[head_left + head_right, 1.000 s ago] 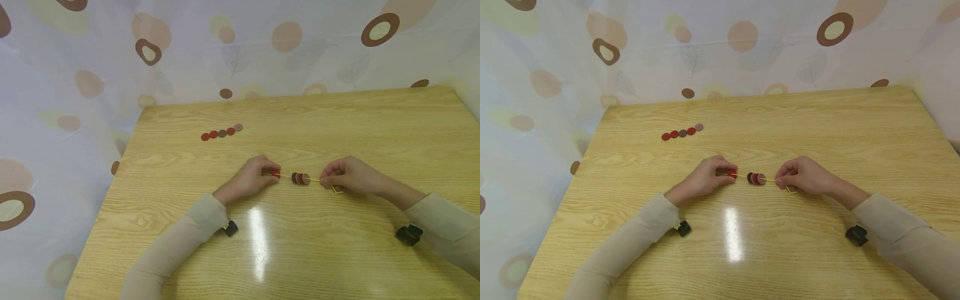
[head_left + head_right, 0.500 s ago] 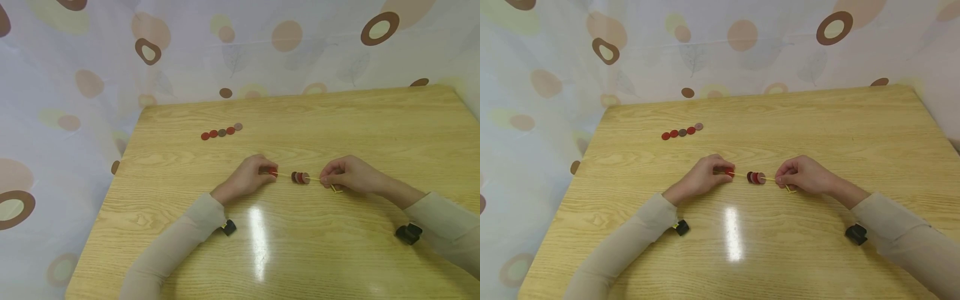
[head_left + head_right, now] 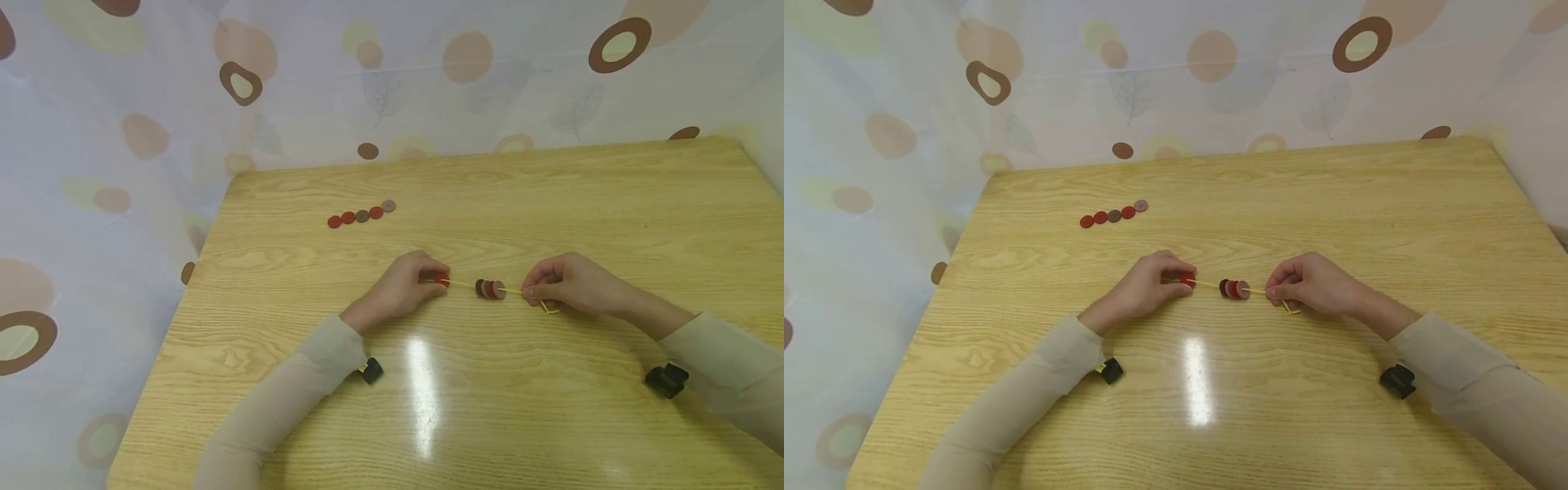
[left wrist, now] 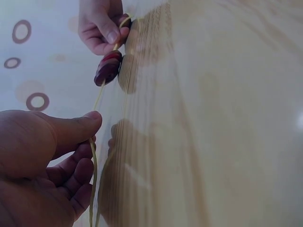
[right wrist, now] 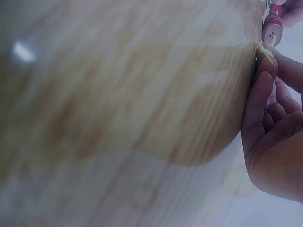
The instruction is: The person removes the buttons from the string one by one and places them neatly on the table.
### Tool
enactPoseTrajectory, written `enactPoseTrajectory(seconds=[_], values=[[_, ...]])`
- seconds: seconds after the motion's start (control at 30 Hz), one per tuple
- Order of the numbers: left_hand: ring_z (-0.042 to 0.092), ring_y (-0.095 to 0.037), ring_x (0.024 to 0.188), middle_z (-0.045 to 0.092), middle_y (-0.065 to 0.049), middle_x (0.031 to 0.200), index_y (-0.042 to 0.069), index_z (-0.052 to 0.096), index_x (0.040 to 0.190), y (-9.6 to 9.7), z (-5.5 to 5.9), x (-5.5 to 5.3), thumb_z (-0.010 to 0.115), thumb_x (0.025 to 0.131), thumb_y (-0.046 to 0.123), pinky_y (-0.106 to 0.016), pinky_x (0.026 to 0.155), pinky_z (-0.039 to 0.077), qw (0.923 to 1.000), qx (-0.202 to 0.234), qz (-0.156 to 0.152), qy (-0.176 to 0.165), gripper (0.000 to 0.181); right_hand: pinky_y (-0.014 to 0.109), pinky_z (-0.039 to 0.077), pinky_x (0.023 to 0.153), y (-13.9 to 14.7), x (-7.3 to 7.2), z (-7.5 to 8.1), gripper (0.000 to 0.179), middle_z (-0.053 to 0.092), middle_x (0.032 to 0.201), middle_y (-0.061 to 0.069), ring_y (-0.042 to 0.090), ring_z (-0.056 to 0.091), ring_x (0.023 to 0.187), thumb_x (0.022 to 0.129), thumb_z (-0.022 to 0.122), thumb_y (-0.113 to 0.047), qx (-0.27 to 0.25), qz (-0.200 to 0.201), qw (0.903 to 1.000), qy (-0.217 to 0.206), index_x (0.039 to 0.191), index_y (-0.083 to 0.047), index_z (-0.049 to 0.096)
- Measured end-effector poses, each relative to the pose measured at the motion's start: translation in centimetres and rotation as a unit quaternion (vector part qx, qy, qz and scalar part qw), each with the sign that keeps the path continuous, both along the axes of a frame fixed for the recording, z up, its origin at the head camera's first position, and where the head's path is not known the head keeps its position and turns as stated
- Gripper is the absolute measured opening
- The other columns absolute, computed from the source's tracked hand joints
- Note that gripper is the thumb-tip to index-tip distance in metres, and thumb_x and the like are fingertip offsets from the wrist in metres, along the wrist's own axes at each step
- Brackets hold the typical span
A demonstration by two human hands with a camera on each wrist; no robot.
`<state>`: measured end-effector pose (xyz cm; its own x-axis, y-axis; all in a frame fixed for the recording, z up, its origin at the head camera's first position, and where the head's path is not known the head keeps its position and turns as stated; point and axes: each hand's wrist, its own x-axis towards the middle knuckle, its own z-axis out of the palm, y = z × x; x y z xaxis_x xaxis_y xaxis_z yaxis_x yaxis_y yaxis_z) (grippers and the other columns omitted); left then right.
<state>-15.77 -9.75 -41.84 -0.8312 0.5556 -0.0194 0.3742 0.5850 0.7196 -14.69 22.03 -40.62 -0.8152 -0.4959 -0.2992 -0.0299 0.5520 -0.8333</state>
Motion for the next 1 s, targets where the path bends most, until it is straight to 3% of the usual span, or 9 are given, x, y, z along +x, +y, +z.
enactPoseTrajectory(seconds=[1.0], values=[[0.059, -0.013, 0.104, 0.064, -0.001, 0.108, 0.007, 0.070, 0.127, -1.1, 0.0, -0.1, 0.074, 0.094, 0.014, -0.028, 0.095, 0.046, 0.9996, 0.008, 0.022, -0.017, 0.034, 0.025, 0.049, 0.058, 0.0, -0.3, -0.2, 0.012, 0.068, 0.083, 0.009, 0.011, 0.056, 0.066, 0.096, 0.067, -0.008, -0.005, 0.004, 0.9999, -0.009, 0.100, 0.003, 0.069]])
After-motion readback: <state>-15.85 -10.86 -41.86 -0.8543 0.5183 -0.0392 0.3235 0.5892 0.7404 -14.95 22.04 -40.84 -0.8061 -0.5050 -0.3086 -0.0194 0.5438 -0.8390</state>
